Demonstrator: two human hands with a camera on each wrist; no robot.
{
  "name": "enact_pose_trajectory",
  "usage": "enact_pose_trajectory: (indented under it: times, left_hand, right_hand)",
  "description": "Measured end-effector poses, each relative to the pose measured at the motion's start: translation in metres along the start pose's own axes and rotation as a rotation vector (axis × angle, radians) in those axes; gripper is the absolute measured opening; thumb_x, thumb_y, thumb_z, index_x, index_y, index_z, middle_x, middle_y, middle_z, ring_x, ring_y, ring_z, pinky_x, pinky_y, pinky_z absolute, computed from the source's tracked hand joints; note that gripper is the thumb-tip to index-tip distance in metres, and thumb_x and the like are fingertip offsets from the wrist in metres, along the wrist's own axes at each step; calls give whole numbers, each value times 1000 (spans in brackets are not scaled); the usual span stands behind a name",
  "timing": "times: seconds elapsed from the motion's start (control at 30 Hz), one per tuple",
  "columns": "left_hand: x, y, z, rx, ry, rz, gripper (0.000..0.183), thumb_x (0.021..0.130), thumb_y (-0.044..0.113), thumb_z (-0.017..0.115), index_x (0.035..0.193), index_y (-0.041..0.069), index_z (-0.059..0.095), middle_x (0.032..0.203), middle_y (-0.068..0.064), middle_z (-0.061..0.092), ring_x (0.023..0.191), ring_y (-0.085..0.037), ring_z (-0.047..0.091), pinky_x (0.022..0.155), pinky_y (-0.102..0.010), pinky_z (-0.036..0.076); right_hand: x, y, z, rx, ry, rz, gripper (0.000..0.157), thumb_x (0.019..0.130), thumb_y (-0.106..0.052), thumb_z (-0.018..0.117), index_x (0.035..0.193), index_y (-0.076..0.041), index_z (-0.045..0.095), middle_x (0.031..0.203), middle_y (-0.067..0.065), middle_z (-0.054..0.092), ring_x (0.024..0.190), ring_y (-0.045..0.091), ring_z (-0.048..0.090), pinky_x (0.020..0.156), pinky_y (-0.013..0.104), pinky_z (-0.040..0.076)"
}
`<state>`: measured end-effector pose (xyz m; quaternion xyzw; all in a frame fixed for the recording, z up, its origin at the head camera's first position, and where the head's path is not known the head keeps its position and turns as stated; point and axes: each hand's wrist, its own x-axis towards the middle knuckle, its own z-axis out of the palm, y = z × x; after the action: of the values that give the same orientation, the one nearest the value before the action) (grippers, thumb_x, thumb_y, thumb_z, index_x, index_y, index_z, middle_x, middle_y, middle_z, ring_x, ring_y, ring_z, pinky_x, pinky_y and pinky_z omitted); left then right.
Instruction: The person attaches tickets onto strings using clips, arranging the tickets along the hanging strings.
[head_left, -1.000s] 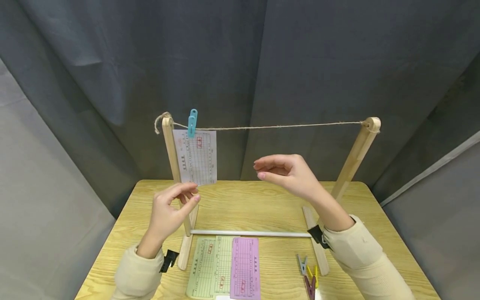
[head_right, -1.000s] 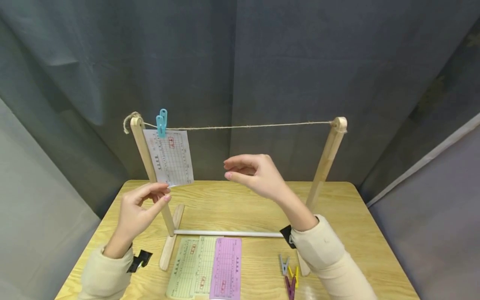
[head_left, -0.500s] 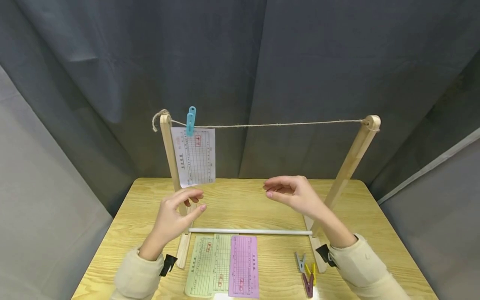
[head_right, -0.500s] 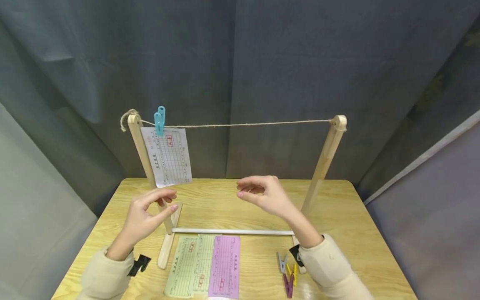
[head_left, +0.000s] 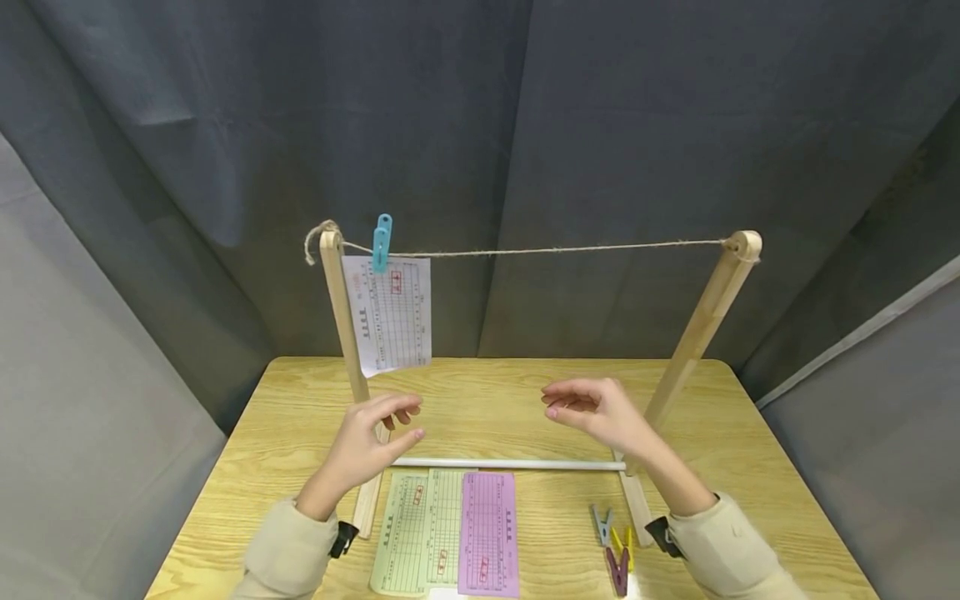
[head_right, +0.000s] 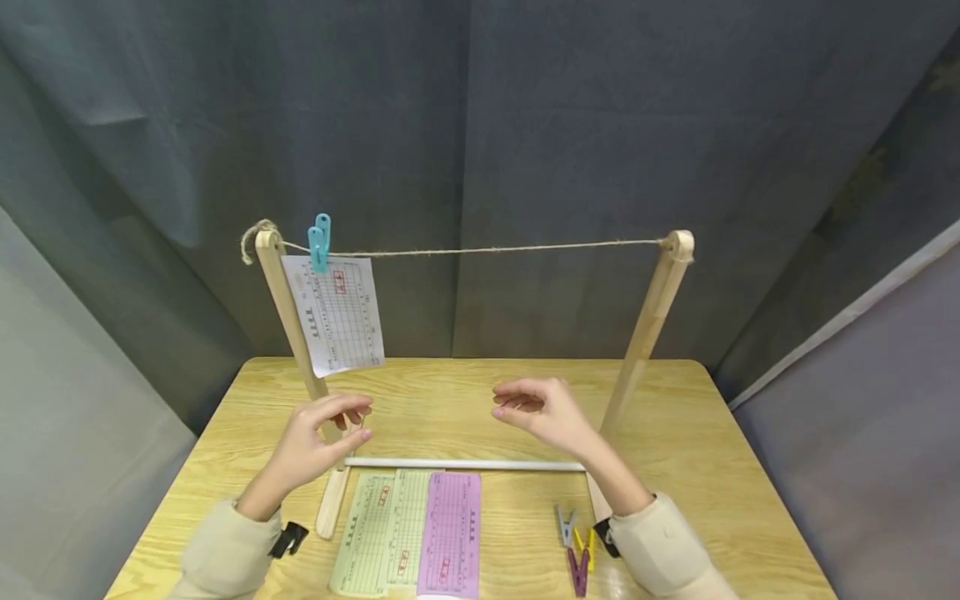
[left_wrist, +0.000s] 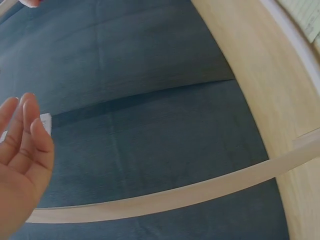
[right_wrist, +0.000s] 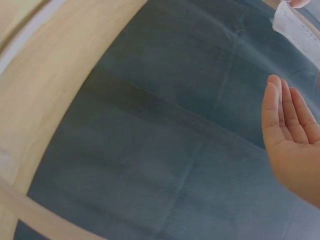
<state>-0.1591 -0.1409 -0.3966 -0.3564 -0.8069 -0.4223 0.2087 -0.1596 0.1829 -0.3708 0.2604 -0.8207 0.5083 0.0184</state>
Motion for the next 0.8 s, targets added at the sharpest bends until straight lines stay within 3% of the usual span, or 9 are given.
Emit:
enact_pose_trajectory:
  times: [0.2, 0.37, 0.67, 0.8]
  left_hand:
    - [-6, -11, 10, -38, -32, 3, 34, 69, 1, 74, 102, 0, 64, 84, -4, 65, 68, -17, 57, 54, -26, 46]
    - [-12, -18, 19, -80, -55, -20, 34, 70, 2, 75, 102, 0, 64, 83, -4, 65, 68, -18, 57, 54, -32, 48]
    - [-21, -24, 28, -52, -65, -30, 35, 68, 7, 77, 101, 2, 65, 83, 0, 65, 71, -15, 53, 57, -26, 45]
    - [-24, -26, 32, -84, -89, -48, 36, 70, 8, 76, 103, 1, 64, 84, -1, 65, 71, -16, 55, 57, -27, 46]
  right_hand:
    - [-9, 15, 1, 12, -16, 8, 27, 81, -4, 66, 105, 7, 62, 95, 13, 66, 79, 13, 61, 70, 29, 52]
    - [-17, 29, 3, 14, -18, -3, 27, 81, -1, 66, 106, 8, 61, 95, 15, 65, 80, 13, 61, 69, 30, 52]
    - [-31, 49, 6, 17, -35, 74, 29, 83, -7, 66, 107, 8, 61, 96, 15, 65, 81, 14, 61, 71, 27, 52]
    - [-37, 57, 8, 26, -43, 76, 30, 83, -6, 65, 107, 10, 60, 96, 17, 64, 81, 14, 61, 70, 27, 52]
